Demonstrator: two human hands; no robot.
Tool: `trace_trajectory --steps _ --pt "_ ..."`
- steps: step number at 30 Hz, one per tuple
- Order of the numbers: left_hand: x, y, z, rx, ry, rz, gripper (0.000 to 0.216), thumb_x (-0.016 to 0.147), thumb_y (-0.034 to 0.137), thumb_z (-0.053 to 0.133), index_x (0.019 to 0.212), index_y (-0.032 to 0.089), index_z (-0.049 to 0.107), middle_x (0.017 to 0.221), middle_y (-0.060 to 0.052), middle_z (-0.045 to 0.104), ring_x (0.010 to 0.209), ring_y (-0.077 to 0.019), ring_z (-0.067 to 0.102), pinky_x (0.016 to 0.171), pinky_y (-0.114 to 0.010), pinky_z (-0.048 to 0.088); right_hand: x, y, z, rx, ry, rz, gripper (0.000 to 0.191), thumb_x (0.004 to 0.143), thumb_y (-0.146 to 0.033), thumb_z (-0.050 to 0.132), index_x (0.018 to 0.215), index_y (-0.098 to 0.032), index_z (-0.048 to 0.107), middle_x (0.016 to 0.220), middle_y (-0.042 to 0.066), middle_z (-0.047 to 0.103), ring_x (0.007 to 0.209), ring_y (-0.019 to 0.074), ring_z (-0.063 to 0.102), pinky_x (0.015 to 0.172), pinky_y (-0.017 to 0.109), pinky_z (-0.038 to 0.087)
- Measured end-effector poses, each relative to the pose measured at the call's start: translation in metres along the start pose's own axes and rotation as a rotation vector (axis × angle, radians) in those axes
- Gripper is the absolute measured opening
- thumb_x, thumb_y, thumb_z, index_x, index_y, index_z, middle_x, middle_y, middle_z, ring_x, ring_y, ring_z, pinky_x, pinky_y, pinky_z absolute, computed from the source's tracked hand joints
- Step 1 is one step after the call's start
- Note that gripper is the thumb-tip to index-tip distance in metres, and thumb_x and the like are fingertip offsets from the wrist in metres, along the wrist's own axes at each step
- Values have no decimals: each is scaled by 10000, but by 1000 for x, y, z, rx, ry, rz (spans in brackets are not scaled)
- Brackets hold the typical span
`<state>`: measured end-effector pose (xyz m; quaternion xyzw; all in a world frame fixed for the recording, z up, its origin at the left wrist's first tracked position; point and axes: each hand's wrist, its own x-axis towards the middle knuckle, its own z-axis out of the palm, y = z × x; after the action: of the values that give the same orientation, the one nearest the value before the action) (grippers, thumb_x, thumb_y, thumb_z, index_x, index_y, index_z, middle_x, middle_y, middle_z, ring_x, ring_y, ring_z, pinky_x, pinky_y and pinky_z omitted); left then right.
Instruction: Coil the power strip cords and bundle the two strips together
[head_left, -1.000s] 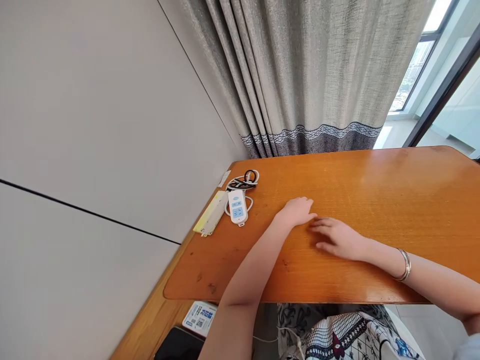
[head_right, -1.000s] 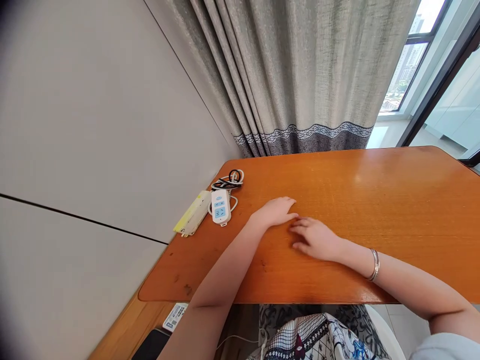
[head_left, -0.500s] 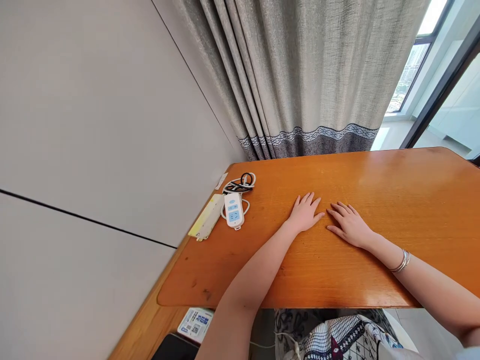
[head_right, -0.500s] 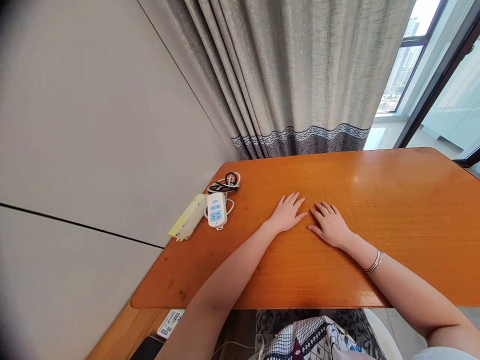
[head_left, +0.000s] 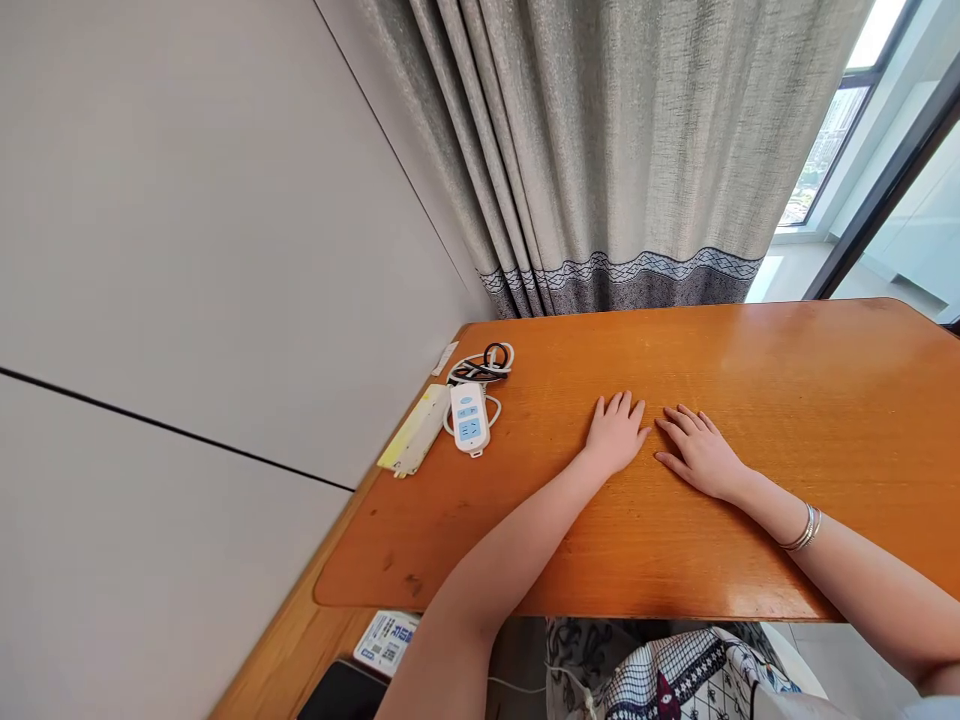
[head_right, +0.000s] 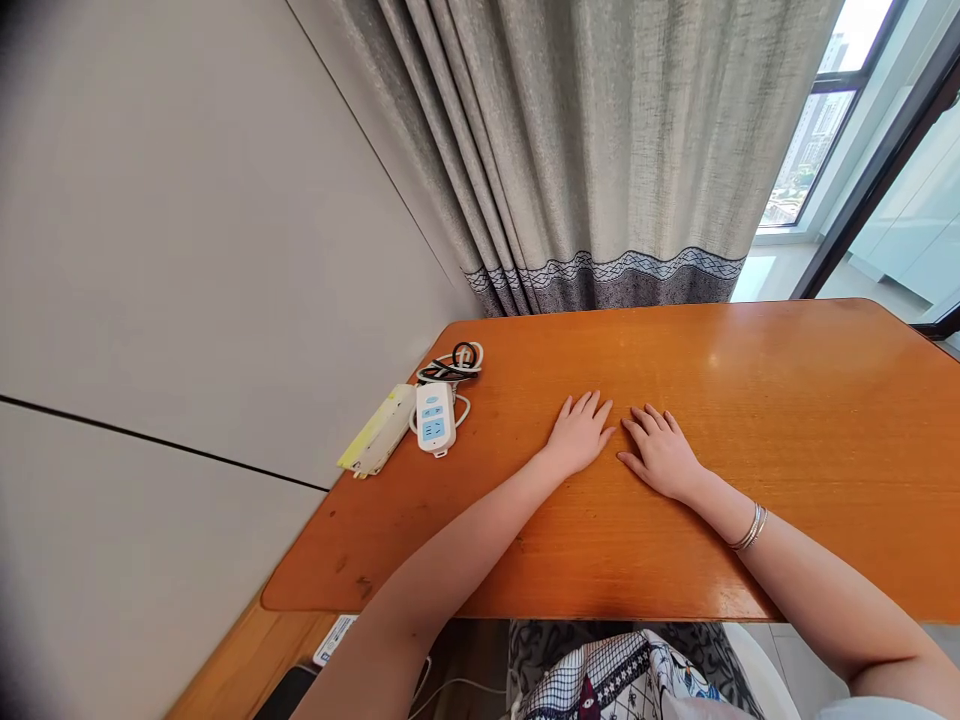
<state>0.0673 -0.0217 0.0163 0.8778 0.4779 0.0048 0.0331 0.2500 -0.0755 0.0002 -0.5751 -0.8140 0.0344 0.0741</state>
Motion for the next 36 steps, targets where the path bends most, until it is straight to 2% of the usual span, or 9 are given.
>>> trace_trajectory --steps 3,8,14,21,28,36 --pt "-14 8 -1 -6 -8 -11 589 1032 398 352 1548 121 404 1636 -200 338 1527 -334 317 1239 -541 268 0 1 1 -2 11 -14 620 1000 -504 450 1480 -118 520 1554 192 466 1489 368 367 1200 590 324" --pt "-28 3 -1 -92 -2 25 618 1023 471 363 1553 156 397 1658 -158 314 1547 -315 275 1262 -590 179 -1 3 3 2 33 -33 627 1004 -525 426 1473 -122 526 1553 192 467 1490 365 362 1199 591 324" --pt "-27 -3 0 -126 -7 30 666 1012 541 359 1549 149 396 1661 -155 306 1553 -304 262 1269 -556 190 -2 5 6 8 36 -44 626 1006 -531 420 1484 -139 518 1563 183 455 1498 356 349 1207 583 311" --pt "-27 -4 -1 -137 -5 23 650 1017 540 350 1545 166 413 1656 -133 327 1550 -290 273 1272 -531 200 -2 4 4 11 17 -44 623 1006 -507 432 1485 -116 515 1568 185 449 1496 370 350 1205 596 311" --pt "-27 -1 0 -116 -55 39 722 1014 562 325 1586 122 319 1678 -173 233 1575 -317 187 1271 -576 157 -1 3 5 5 29 -43 647 1010 -544 400 1484 -120 517 1567 183 451 1490 373 359 1201 593 318" --pt "-27 -2 2 -110 -47 38 721 1005 566 344 1581 132 333 1676 -170 247 1573 -310 199 1269 -567 168 -2 5 6 10 44 -56 650 1009 -558 391 1484 -132 518 1555 185 465 1486 369 366 1193 591 328"
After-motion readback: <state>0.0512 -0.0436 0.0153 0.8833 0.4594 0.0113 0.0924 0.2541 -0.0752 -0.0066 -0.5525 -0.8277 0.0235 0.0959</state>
